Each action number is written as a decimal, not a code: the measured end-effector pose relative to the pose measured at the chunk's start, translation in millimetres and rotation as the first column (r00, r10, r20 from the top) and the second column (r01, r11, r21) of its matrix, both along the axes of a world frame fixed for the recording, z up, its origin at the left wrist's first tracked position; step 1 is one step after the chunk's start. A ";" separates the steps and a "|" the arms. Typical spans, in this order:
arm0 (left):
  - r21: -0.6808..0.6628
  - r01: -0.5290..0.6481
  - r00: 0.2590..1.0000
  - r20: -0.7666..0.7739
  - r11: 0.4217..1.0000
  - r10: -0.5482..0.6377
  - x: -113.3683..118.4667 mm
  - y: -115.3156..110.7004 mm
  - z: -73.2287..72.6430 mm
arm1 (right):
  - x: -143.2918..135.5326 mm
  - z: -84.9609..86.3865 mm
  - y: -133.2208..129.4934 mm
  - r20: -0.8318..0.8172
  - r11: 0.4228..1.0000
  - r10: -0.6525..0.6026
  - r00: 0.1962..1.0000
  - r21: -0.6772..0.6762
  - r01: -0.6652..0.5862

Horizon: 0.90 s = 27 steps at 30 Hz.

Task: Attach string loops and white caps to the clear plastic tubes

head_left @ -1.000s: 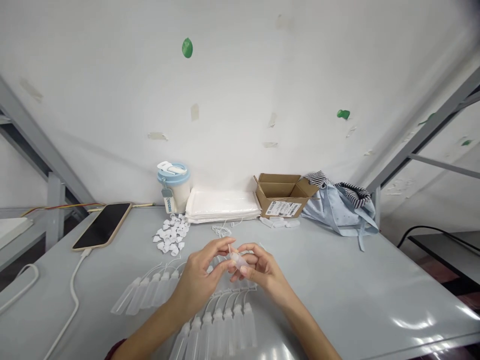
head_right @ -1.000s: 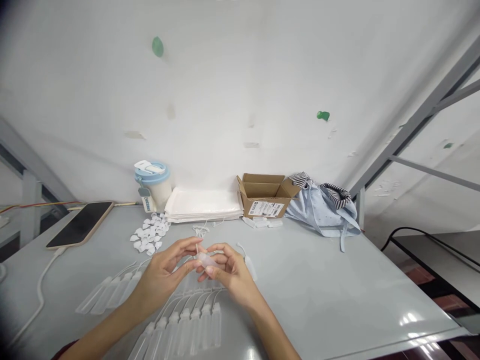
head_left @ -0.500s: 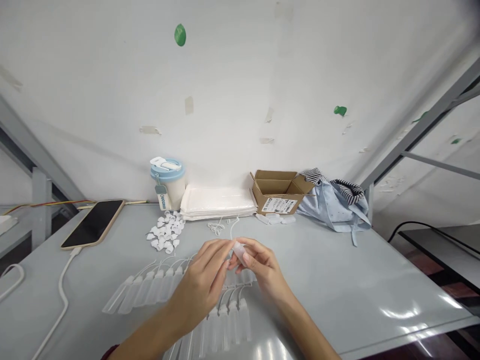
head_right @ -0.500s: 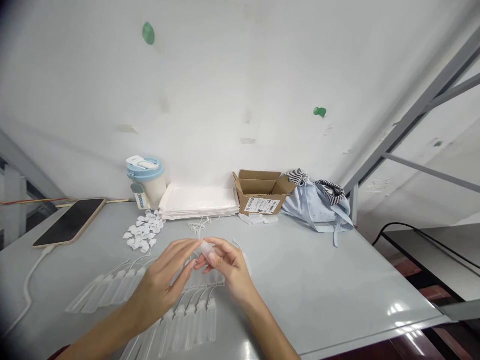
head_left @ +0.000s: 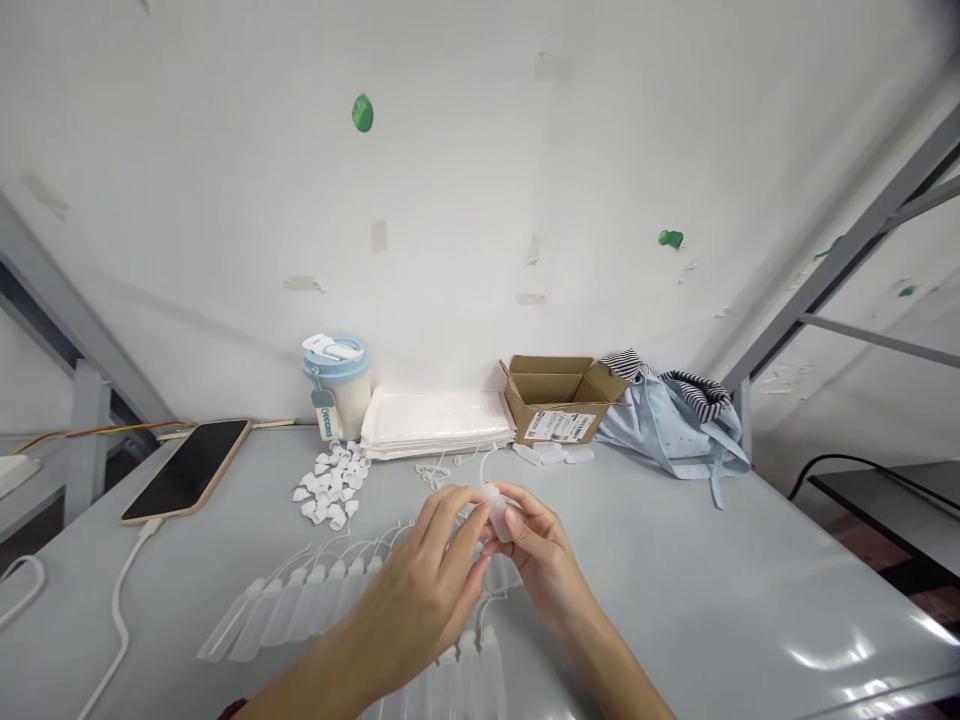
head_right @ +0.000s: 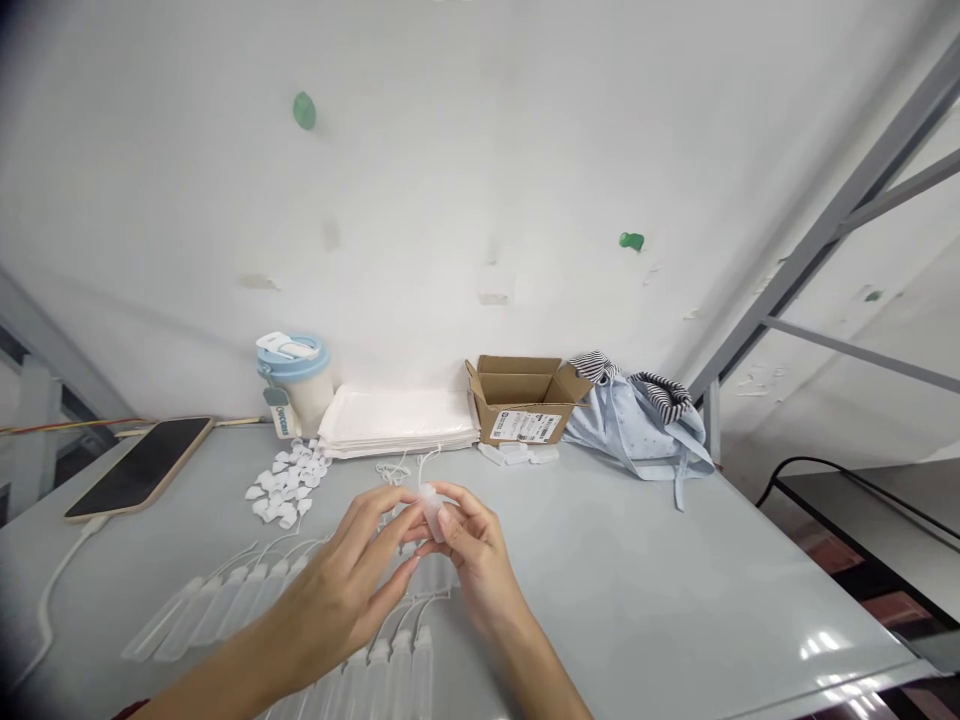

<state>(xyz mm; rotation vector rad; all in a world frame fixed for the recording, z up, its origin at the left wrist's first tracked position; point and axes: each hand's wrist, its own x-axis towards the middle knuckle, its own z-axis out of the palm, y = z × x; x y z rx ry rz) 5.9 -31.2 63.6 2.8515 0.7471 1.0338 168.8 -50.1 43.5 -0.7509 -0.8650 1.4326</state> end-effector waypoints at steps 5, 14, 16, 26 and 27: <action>-0.097 0.051 0.995 0.089 0.994 -0.042 2.3 0.5 3.1 | 0.3 0.2 -1.2 0.017 1.000 0.015 1.000 0.016 -0.015; -0.298 -0.021 0.992 0.113 0.954 0.057 8.1 -4.0 1.0 | 1.2 -0.5 -2.5 0.109 0.998 0.029 0.994 0.053 -0.035; -0.297 -0.060 0.993 0.083 0.953 0.089 12.4 -4.2 0.1 | 0.3 -1.4 -2.3 0.117 0.998 0.029 0.993 0.053 -0.035; -0.232 -0.078 0.992 0.076 0.970 0.098 19.4 -2.0 -1.7 | 15.0 1.5 2.0 0.219 0.997 -0.016 0.976 0.074 0.000; -0.255 -0.057 0.994 0.073 0.965 0.079 18.2 -4.8 -1.9 | 18.9 2.1 3.4 0.231 0.998 -0.027 0.973 0.070 0.011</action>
